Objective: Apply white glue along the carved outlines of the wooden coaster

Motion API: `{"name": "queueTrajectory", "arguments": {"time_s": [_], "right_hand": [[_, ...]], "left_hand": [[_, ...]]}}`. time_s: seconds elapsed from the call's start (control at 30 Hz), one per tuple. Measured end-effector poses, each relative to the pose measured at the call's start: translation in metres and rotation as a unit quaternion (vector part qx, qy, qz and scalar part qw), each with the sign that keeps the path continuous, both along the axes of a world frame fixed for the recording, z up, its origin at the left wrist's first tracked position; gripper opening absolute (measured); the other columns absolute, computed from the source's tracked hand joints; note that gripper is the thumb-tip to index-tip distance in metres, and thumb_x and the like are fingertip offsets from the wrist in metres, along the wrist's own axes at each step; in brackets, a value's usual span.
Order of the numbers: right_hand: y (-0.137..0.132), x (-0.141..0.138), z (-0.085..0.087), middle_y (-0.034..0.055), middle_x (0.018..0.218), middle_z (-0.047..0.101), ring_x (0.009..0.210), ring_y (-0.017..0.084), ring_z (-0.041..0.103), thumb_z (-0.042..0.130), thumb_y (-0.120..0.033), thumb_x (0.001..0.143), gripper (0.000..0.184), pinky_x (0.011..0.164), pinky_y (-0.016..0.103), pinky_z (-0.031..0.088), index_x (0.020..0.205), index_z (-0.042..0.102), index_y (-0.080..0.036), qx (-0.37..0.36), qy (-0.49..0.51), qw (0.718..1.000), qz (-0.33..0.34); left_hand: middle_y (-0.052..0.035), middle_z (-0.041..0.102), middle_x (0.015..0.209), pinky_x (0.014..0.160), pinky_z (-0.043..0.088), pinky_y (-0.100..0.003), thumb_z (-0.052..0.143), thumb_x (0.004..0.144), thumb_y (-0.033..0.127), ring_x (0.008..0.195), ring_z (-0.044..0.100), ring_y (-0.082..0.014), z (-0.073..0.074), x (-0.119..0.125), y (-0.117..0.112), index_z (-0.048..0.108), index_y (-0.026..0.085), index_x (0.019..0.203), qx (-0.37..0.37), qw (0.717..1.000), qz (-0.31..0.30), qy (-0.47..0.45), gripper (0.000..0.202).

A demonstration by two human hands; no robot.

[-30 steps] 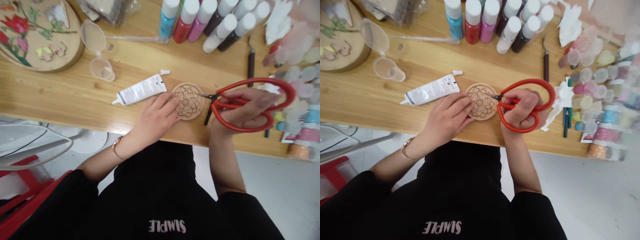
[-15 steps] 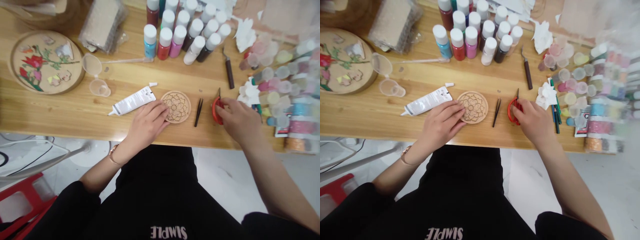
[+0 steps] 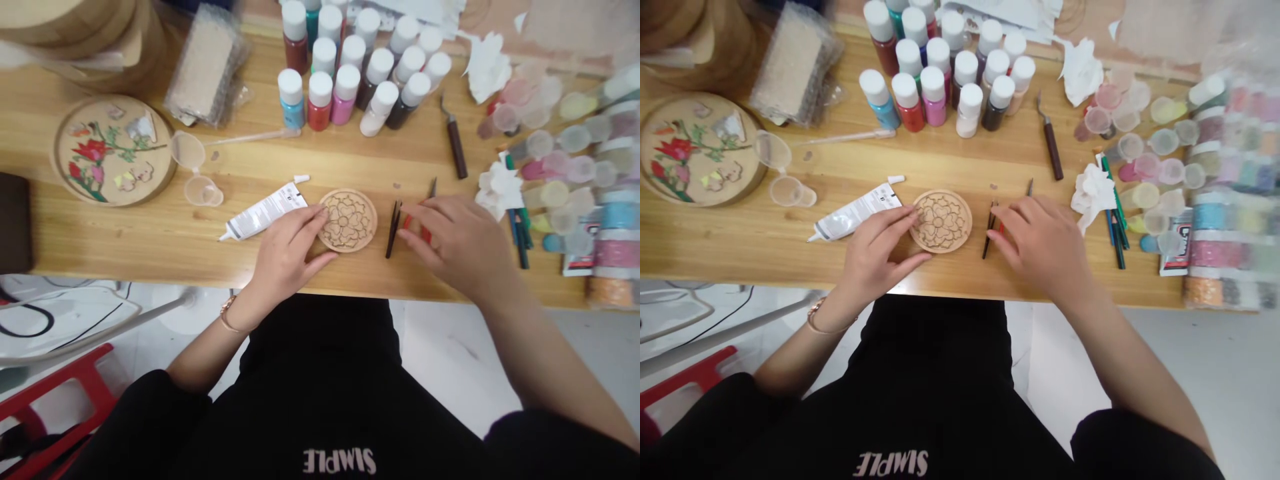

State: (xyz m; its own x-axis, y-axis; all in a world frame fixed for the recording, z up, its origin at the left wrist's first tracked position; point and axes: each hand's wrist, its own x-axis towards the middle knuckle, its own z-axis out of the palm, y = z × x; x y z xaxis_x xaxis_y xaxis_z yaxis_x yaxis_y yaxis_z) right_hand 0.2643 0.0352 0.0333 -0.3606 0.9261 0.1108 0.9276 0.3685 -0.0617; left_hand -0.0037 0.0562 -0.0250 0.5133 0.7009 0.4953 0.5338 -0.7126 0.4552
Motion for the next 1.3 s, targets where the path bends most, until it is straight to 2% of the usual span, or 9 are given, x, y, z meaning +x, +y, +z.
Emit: {"name": "queueTrajectory", "arguments": {"time_s": [0.17, 0.37, 0.57, 0.87, 1.0, 1.07, 1.13, 1.2, 1.3], "right_hand": [[0.015, -0.024, -0.009, 0.0122, 0.091, 0.069, 0.09, 0.028, 0.061, 0.051, -0.03, 0.092, 0.026, 0.076, 0.04, 0.046, 0.102, 0.07, -0.016, -0.014, -0.003, 0.999, -0.035], [0.023, -0.041, -0.006, 0.0094, 0.091, 0.07, 0.09, 0.024, 0.062, 0.054, -0.025, 0.091, 0.021, 0.08, 0.036, 0.048, 0.098, 0.072, -0.017, -0.057, 0.086, 0.995, -0.011], [0.002, -0.053, -0.005, 0.0038, 0.081, 0.072, 0.072, 0.017, 0.065, 0.057, -0.024, 0.09, 0.016, 0.059, 0.027, 0.041, 0.087, 0.072, -0.018, -0.08, 0.127, 0.989, 0.001], [-0.004, -0.07, -0.014, 0.0014, 0.079, 0.073, 0.072, 0.016, 0.067, 0.057, -0.021, 0.088, 0.015, 0.057, 0.027, 0.041, 0.085, 0.071, -0.019, -0.055, 0.138, 0.989, -0.024], [-0.011, -0.068, -0.018, 0.0034, 0.081, 0.072, 0.074, 0.017, 0.066, 0.055, -0.02, 0.09, 0.017, 0.061, 0.028, 0.046, 0.09, 0.071, -0.018, 0.01, 0.138, 0.99, -0.007], [-0.015, -0.066, -0.021, 0.0075, 0.088, 0.071, 0.082, 0.019, 0.066, 0.056, -0.023, 0.09, 0.018, 0.071, 0.031, 0.051, 0.098, 0.071, -0.017, 0.044, 0.157, 0.986, -0.023], [-0.015, -0.062, -0.024, 0.0139, 0.106, 0.069, 0.099, 0.026, 0.064, 0.06, -0.034, 0.089, 0.033, 0.087, 0.041, 0.053, 0.116, 0.065, -0.014, 0.049, 0.164, 0.984, -0.045], [-0.01, -0.058, -0.026, 0.0186, 0.128, 0.061, 0.12, 0.034, 0.057, 0.066, -0.048, 0.084, 0.064, 0.101, 0.052, 0.047, 0.136, 0.05, -0.014, 0.016, 0.158, 0.986, -0.051], [0.004, -0.051, -0.028, 0.0196, 0.146, 0.048, 0.137, 0.037, 0.043, 0.071, -0.052, 0.078, 0.089, 0.112, 0.057, 0.038, 0.149, 0.03, -0.015, -0.062, 0.153, 0.986, -0.028]], "left_hand": [[-0.0207, 0.061, 0.127, 0.098, 0.053, -0.047, 0.065, 0.09, 0.035, 0.119, 0.06, -0.0296, -0.002, 0.004, -0.001, 0.046, 0.012, 0.135, 0.002, 0.999, 0.013, 0.029, 0.053], [-0.0199, 0.06, 0.126, 0.099, 0.054, -0.046, 0.065, 0.089, 0.029, 0.119, 0.06, -0.0286, 0.0, 0.003, -0.001, 0.048, 0.011, 0.132, -0.004, 1.0, 0.019, 0.016, 0.049], [-0.0131, 0.067, 0.111, 0.086, 0.056, -0.042, 0.067, 0.087, 0.025, 0.104, 0.065, -0.0249, 0.003, 0.002, -0.002, 0.06, 0.016, 0.107, 0.03, 0.999, 0.026, -0.017, 0.022], [-0.0084, 0.068, 0.103, 0.081, 0.052, -0.036, 0.062, 0.089, 0.019, 0.096, 0.064, -0.021, 0.004, 0.0, -0.002, 0.061, 0.018, 0.094, 0.023, 0.999, 0.024, -0.019, 0.006], [-0.0114, 0.068, 0.109, 0.086, 0.052, -0.038, 0.064, 0.089, 0.023, 0.102, 0.063, -0.0226, 0.004, 0.0, -0.003, 0.06, 0.017, 0.103, 0.024, 0.999, 0.024, -0.014, 0.015], [-0.0148, 0.067, 0.116, 0.09, 0.051, -0.04, 0.067, 0.088, 0.03, 0.106, 0.062, -0.0252, 0.004, 0.002, -0.003, 0.059, 0.014, 0.111, 0.023, 0.999, 0.031, 0.004, 0.028], [-0.0168, 0.065, 0.121, 0.091, 0.049, -0.042, 0.068, 0.087, 0.039, 0.109, 0.06, -0.0284, 0.004, 0.003, -0.004, 0.057, 0.012, 0.118, 0.023, 0.997, 0.055, 0.039, 0.042], [-0.0171, 0.064, 0.124, 0.089, 0.048, -0.044, 0.068, 0.086, 0.046, 0.108, 0.058, -0.0309, 0.005, 0.005, -0.005, 0.056, 0.012, 0.122, 0.027, 0.993, 0.083, 0.078, 0.051], [-0.0163, 0.065, 0.121, 0.085, 0.046, -0.043, 0.067, 0.087, 0.044, 0.106, 0.057, -0.0305, 0.009, 0.005, -0.006, 0.058, 0.013, 0.12, 0.04, 0.991, 0.09, 0.095, 0.046]]}}
